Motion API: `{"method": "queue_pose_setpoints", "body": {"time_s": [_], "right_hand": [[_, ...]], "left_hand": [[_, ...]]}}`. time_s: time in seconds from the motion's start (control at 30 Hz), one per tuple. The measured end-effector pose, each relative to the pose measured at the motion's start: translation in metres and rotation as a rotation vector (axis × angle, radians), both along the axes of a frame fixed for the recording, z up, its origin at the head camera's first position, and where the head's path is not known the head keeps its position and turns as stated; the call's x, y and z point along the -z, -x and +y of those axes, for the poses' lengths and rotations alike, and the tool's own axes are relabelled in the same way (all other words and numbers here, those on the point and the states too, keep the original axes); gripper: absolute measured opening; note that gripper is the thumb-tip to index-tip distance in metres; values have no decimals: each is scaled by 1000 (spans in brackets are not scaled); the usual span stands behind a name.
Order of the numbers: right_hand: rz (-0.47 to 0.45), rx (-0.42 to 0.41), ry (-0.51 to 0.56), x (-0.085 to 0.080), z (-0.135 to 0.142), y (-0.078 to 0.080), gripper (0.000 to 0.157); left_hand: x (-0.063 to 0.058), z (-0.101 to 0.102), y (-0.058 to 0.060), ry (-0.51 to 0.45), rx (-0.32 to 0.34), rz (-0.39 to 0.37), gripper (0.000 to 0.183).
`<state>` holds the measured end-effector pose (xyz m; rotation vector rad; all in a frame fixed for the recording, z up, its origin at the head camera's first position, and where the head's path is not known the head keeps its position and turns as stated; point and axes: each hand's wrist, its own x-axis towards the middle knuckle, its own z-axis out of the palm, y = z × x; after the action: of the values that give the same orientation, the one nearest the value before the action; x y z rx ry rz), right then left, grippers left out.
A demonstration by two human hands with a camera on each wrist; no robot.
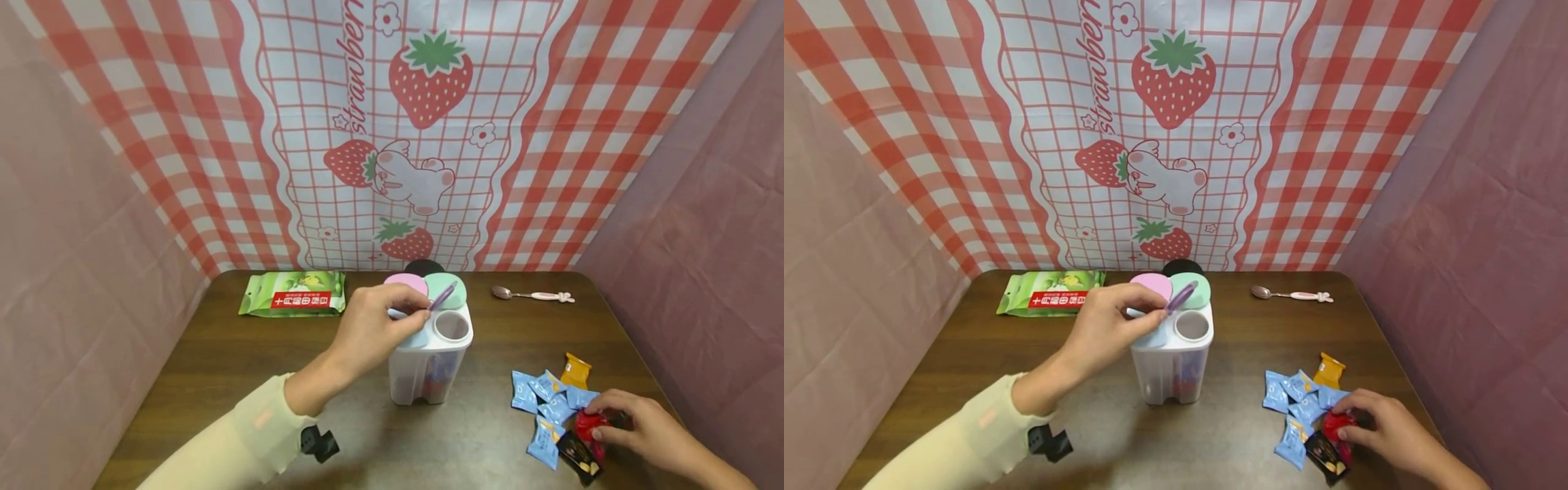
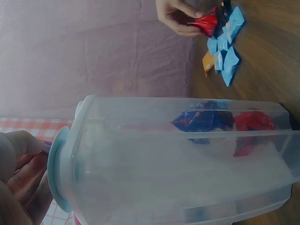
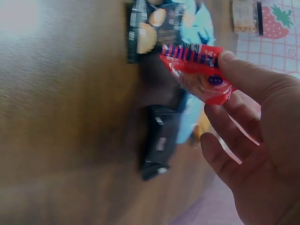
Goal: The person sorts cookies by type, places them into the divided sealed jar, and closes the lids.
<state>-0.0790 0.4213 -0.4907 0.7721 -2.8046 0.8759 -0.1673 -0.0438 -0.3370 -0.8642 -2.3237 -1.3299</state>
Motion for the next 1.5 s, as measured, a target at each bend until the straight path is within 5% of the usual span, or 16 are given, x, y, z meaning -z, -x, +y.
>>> {"method": "queue_pose_setpoints", "body": {"time_s": [0.3,0.5,0.87,1.17,1.5], "right_hand": [[73,-47,33,-34,-21,19,40],[42,-32,52,-70,-43,31,35],[149,-65,108,-126,-81,55,41],[69,-21,258,-142,-108,70,33],[187,-116,343,-154,-140,83,49]], "left_hand": [[0,-1,1,-8,7,7,10],[0,-4,0,-11,12,18,9],[0,-3,0,-7,10,3,9],[0,-3,0,-9,8,-2,9],[1,-3,2,-10,6,4,9]]}}
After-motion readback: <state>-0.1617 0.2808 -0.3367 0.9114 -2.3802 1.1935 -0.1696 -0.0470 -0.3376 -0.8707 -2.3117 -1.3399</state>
